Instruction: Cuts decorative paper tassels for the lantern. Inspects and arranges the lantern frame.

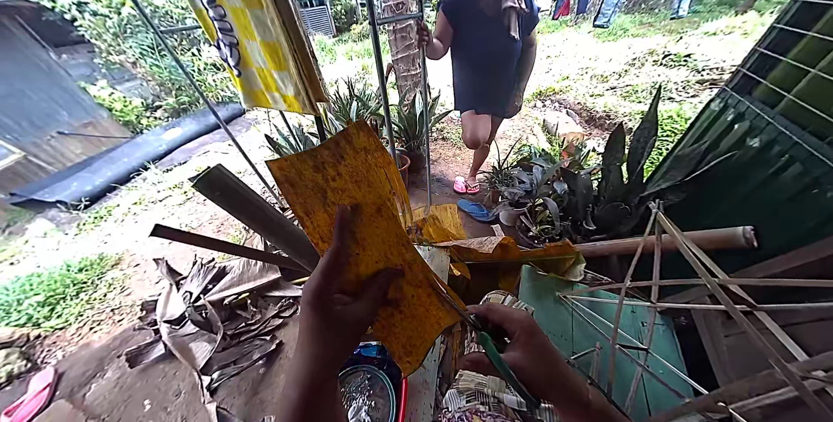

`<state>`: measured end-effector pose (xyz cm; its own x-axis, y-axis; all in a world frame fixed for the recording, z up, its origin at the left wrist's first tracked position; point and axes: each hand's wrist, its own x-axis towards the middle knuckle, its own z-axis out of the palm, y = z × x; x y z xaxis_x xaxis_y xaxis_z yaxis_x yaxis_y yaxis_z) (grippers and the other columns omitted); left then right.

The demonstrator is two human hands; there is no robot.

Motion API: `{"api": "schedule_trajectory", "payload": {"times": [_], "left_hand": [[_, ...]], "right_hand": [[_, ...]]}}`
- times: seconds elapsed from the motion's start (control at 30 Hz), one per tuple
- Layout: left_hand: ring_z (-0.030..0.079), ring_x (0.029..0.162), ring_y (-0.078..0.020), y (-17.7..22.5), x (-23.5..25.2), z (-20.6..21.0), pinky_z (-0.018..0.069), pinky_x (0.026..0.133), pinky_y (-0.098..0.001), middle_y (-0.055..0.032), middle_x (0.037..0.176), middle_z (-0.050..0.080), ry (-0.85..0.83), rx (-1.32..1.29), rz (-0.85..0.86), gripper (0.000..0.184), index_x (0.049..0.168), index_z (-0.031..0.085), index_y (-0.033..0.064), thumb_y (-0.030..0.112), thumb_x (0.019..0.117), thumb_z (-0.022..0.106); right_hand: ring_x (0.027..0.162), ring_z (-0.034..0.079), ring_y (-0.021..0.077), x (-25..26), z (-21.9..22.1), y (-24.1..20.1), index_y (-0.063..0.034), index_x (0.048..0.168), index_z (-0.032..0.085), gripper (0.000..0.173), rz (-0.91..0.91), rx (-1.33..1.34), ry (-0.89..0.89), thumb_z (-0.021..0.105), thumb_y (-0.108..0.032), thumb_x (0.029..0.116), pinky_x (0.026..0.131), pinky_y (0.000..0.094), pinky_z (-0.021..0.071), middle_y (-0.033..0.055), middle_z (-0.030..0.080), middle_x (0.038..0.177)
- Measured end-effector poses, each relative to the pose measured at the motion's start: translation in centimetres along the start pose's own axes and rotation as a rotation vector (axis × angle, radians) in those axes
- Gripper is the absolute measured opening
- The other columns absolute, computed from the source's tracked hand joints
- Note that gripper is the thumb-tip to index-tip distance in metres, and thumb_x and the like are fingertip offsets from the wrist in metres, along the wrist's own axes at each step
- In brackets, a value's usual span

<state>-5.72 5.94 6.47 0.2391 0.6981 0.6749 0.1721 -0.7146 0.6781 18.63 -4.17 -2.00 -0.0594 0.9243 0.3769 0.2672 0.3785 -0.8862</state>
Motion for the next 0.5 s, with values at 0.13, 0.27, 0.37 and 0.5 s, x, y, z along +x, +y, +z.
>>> {"api": "schedule_trajectory", "payload": {"times": [0.13, 0.27, 0.37, 0.5], "left_hand": [[0.062, 0.123, -0.0071, -0.05, -0.11, -0.1, 0.0573, 0.096, -0.0241, -0.0012, 0.157, 0.046, 0.007, -0.019, -0.015, 0.094, 0.162, 0.03, 0.0173, 0.015, 0.0836, 0.083], [0.063, 0.121, -0.0053, -0.2, -0.25, -0.27, 0.0571, 0.096, -0.0231, 0.0005, 0.155, 0.049, 0.015, 0.001, -0.026, 0.094, 0.162, 0.03, 0.0192, 0.014, 0.0835, 0.082], [0.063, 0.12, -0.006, -0.09, -0.35, -0.3, 0.0576, 0.095, -0.0233, 0.0002, 0.154, 0.05, 0.001, -0.007, -0.027, 0.095, 0.162, 0.03, 0.02, 0.015, 0.0834, 0.082], [0.063, 0.12, -0.0052, 0.05, -0.59, -0.13, 0.0572, 0.096, -0.0229, 0.0009, 0.152, 0.052, -0.014, -0.019, -0.016, 0.094, 0.162, 0.03, 0.02, 0.016, 0.084, 0.082]], "right_hand": [[0.07, 0.059, -0.0058, 0.03, 0.2, 0.19, -0.0039, 0.116, 0.073, 0.06, 0.004, 0.005, 0.013, 0.084, -0.05, 0.079, 0.061, 0.0108, 0.0501, -0.003, 0.071, 0.09], [0.068, 0.059, -0.0054, 0.05, 0.43, 0.27, -0.0051, 0.115, 0.073, 0.06, -0.002, 0.001, 0.026, 0.084, -0.052, 0.079, 0.059, 0.0117, 0.0504, -0.0039, 0.071, 0.088], [0.062, 0.057, -0.0031, 0.16, 0.5, 0.03, -0.0095, 0.125, 0.067, 0.069, 0.059, 0.02, 0.017, 0.086, -0.053, 0.0751, 0.055, 0.0138, 0.0501, -0.0056, 0.066, 0.079], [0.06, 0.059, 0.0007, 0.24, 0.57, -0.26, -0.0085, 0.135, 0.051, 0.085, 0.098, 0.038, 0.012, 0.087, -0.055, 0.0729, 0.054, 0.0176, 0.0526, -0.0052, 0.064, 0.077]]}}
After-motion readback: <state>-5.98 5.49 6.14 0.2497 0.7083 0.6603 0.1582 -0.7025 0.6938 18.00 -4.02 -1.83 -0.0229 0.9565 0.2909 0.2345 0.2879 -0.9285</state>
